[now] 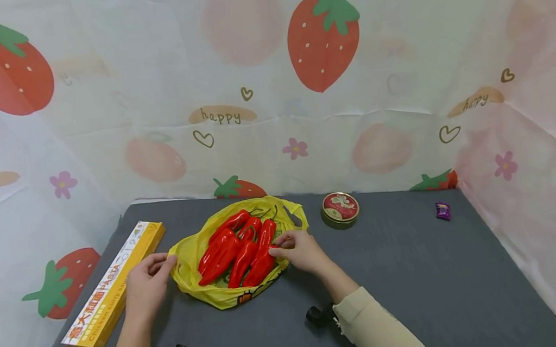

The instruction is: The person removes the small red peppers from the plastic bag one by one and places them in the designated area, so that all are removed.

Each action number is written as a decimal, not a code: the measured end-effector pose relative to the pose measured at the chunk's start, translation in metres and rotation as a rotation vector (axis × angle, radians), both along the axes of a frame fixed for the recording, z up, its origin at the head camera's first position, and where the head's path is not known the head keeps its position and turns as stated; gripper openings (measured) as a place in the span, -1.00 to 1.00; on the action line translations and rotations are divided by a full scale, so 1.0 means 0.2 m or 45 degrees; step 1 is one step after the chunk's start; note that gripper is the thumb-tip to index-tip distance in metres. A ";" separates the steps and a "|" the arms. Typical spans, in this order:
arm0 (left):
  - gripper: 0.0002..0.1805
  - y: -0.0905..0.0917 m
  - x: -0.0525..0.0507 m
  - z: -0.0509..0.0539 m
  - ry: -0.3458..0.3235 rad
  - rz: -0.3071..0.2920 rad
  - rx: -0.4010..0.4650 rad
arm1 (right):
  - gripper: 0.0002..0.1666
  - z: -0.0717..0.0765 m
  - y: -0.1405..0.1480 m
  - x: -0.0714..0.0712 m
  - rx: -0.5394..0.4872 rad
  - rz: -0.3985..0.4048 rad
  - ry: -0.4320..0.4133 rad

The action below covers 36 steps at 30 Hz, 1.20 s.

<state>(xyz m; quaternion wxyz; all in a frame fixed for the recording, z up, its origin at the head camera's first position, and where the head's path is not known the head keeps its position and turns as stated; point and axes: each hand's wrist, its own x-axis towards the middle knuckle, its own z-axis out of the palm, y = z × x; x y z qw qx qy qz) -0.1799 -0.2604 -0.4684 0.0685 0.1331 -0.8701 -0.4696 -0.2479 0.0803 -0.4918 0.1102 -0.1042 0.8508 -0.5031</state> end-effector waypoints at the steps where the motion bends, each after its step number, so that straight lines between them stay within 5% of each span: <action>1: -0.42 0.00 0.00 0.00 0.000 0.001 0.001 | -0.63 0.01 0.00 0.00 -0.044 0.002 -0.016; 6: -0.44 0.00 0.00 0.00 0.007 0.005 0.003 | -0.56 0.02 -0.01 0.01 -0.230 0.024 -0.082; 14: -0.43 0.00 0.01 -0.01 -0.018 0.006 0.012 | -0.35 0.03 -0.02 0.02 -0.229 0.016 -0.115; 21: -0.44 0.00 0.01 0.00 -0.011 -0.002 0.019 | -0.30 0.12 0.01 0.04 -0.447 -0.044 -0.160; 36: -0.41 0.00 0.02 0.00 -0.002 0.005 0.006 | -0.36 0.27 0.29 0.12 -0.359 -0.055 0.003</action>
